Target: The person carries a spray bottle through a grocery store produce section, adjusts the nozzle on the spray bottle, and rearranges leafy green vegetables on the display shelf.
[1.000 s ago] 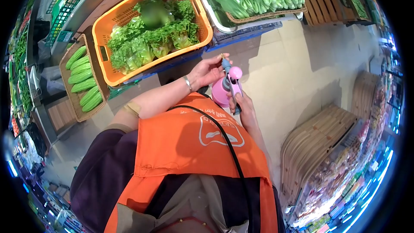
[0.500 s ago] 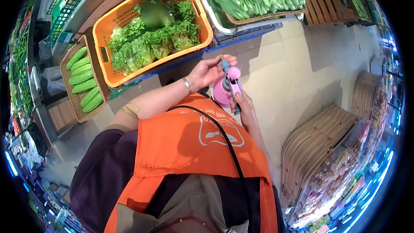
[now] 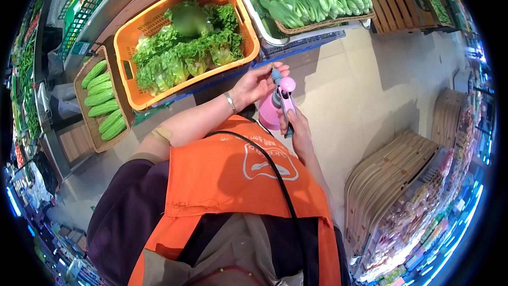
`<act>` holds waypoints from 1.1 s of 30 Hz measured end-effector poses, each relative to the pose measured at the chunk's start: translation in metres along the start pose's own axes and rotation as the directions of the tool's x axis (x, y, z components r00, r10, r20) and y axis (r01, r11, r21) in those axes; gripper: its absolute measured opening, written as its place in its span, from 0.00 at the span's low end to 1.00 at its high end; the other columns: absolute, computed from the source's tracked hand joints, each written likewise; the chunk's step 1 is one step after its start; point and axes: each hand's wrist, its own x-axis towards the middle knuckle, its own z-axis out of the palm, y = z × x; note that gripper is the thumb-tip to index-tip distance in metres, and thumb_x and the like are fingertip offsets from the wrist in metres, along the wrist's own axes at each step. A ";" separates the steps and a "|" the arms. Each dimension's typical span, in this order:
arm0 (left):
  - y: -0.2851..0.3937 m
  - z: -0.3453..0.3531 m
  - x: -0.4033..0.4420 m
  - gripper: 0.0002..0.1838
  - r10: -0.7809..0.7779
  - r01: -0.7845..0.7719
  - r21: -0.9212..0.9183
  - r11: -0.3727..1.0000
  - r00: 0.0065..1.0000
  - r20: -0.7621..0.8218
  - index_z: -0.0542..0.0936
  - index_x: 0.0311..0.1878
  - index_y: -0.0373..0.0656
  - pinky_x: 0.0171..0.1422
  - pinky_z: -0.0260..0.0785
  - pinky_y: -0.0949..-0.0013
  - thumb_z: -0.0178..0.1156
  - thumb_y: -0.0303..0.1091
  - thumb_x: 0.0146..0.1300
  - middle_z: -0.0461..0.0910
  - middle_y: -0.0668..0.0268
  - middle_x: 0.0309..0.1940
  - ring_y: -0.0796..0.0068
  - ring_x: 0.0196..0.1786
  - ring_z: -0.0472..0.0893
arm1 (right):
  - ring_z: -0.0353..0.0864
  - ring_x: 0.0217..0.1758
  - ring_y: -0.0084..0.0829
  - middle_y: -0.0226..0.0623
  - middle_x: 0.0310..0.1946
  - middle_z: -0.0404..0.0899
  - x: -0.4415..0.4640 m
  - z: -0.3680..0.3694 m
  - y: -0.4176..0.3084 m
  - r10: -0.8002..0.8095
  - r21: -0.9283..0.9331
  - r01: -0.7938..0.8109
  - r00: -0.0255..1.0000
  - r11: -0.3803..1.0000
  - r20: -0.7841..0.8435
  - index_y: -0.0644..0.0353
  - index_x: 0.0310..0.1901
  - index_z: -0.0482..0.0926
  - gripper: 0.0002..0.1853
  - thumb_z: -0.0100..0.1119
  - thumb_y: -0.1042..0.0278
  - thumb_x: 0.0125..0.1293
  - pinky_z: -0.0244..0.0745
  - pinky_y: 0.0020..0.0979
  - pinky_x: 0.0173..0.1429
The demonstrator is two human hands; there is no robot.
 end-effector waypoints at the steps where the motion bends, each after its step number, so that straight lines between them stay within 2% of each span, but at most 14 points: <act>1: 0.001 0.001 0.000 0.15 0.005 -0.005 -0.014 1.000 1.000 -0.006 0.71 0.54 0.34 0.68 0.64 0.59 0.52 0.32 0.68 0.74 0.53 0.55 0.61 0.59 0.74 | 0.63 0.25 0.19 0.27 0.21 0.66 0.001 0.000 0.000 -0.003 0.004 0.003 1.000 1.000 0.005 0.67 0.44 0.74 0.20 0.43 0.54 0.71 0.60 0.21 0.32; 13: 0.010 -0.001 0.002 0.15 0.037 -0.037 0.001 0.999 0.994 -0.102 0.72 0.52 0.34 0.63 0.70 0.61 0.56 0.29 0.65 0.77 0.54 0.50 0.62 0.55 0.78 | 0.64 0.23 0.18 0.28 0.20 0.66 0.007 -0.002 -0.004 -0.032 -0.061 0.035 0.998 0.997 0.055 0.67 0.44 0.74 0.22 0.44 0.52 0.70 0.60 0.20 0.30; 22: 0.005 -0.004 0.009 0.14 0.011 -0.009 0.018 1.000 0.989 -0.144 0.72 0.51 0.32 0.62 0.71 0.60 0.55 0.28 0.66 0.77 0.52 0.49 0.61 0.53 0.78 | 0.64 0.23 0.18 0.28 0.20 0.66 0.004 -0.006 -0.001 -0.040 -0.019 0.040 0.998 0.999 0.039 0.67 0.44 0.74 0.21 0.44 0.53 0.70 0.60 0.20 0.29; 25: 0.003 -0.003 0.010 0.13 0.008 -0.005 0.024 1.000 0.994 -0.105 0.71 0.52 0.32 0.63 0.71 0.60 0.54 0.27 0.66 0.77 0.53 0.49 0.62 0.53 0.78 | 0.64 0.23 0.18 0.28 0.20 0.66 0.002 -0.006 -0.001 -0.046 0.004 0.046 0.999 0.999 0.025 0.67 0.44 0.74 0.20 0.44 0.54 0.70 0.61 0.20 0.29; 33: -0.004 0.003 0.012 0.15 -0.002 0.009 0.112 0.994 0.998 -0.065 0.72 0.53 0.32 0.63 0.71 0.63 0.52 0.33 0.68 0.77 0.54 0.50 0.64 0.54 0.78 | 0.64 0.24 0.18 0.27 0.21 0.66 -0.001 -0.013 -0.002 -0.043 0.002 0.043 0.999 0.999 0.004 0.66 0.44 0.73 0.20 0.44 0.55 0.70 0.60 0.20 0.31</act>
